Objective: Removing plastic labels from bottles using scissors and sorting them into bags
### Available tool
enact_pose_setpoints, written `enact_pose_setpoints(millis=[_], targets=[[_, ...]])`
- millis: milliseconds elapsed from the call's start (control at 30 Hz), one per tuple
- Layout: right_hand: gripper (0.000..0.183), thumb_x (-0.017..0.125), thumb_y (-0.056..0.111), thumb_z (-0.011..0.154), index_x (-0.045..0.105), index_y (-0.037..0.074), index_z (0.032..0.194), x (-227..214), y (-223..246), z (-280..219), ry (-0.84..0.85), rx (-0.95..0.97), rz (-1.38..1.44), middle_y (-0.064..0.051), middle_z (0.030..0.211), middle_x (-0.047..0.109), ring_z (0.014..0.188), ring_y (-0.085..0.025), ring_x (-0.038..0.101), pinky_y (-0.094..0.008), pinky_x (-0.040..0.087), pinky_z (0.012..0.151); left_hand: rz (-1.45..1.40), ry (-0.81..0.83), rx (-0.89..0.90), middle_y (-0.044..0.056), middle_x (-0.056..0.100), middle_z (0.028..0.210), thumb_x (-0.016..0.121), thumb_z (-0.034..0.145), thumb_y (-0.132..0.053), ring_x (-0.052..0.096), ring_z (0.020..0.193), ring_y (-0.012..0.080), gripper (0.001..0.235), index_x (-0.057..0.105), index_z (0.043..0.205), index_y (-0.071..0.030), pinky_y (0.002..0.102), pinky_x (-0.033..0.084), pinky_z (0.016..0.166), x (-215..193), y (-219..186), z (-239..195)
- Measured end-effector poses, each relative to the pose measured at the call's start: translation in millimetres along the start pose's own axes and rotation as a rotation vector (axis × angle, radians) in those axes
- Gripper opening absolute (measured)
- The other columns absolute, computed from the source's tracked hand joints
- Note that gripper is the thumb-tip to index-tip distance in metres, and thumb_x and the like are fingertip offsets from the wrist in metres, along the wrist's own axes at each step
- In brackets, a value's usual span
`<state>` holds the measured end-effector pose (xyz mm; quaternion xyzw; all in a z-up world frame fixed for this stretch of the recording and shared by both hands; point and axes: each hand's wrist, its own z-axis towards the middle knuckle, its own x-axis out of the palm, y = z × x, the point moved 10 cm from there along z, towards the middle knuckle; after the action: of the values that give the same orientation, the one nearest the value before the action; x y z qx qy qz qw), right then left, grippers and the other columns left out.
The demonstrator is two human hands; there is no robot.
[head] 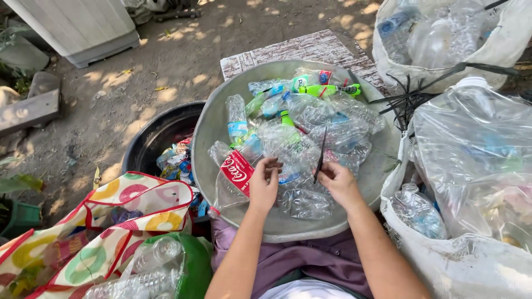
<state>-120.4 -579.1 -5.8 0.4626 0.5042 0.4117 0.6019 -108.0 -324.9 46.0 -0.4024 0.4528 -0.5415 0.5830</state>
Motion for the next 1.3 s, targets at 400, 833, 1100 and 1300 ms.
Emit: enact_pose_setpoints(millis=[400, 833, 1100, 1300], targets=[[0.015, 0.082, 0.027, 0.084, 0.077, 0.016, 0.092, 10.5, 31.8, -7.3, -0.03, -0.091, -0.386, -0.012, 0.075, 0.075, 0.074, -0.03, 0.074, -0.04, 0.058, 0.069, 0.126, 0.022, -0.158, 0.011, 0.078, 0.108, 0.066, 0.1, -0.01, 0.077, 0.093, 0.0205, 0.033, 0.06, 0.132, -0.01, 0.035, 0.062, 0.08, -16.7, 51.5, -4.6], [0.019, 0.086, 0.024, 0.091, 0.077, 0.015, 0.106, 5.6, 17.5, -9.2, -0.061, -0.113, -0.203, -0.008, 0.085, 0.078, 0.079, -0.02, 0.075, -0.033, 0.061, 0.07, 0.174, 0.111, -0.175, 0.014, 0.075, 0.119, 0.065, 0.099, -0.008, 0.077, 0.103, 0.0284, 0.037, 0.059, 0.136, -0.008, 0.04, 0.061, 0.088, -8.5, 46.3, -10.6], [0.026, 0.084, 0.016, 0.092, 0.07, 0.005, 0.112, -24.8, 16.7, -9.9, -0.298, -0.306, -0.325, -0.017, 0.121, 0.07, 0.104, -0.036, 0.071, -0.039, 0.065, 0.074, 0.277, 0.068, -0.092, 0.018, 0.065, 0.129, 0.068, 0.095, -0.008, 0.076, 0.106, 0.0326, 0.039, 0.062, 0.134, -0.009, 0.043, 0.061, 0.092, -10.7, 43.5, -10.6], [0.033, 0.088, 0.022, 0.088, 0.067, 0.003, 0.106, -22.9, 20.2, -11.9, -0.283, -0.31, -0.395, -0.02, 0.114, 0.07, 0.108, -0.041, 0.07, -0.043, 0.066, 0.072, 0.32, 0.17, -0.202, 0.022, 0.055, 0.143, 0.072, 0.094, -0.021, 0.071, 0.119, 0.0366, 0.059, 0.051, 0.148, -0.009, 0.049, 0.056, 0.105, -0.8, 75.0, -13.6]])
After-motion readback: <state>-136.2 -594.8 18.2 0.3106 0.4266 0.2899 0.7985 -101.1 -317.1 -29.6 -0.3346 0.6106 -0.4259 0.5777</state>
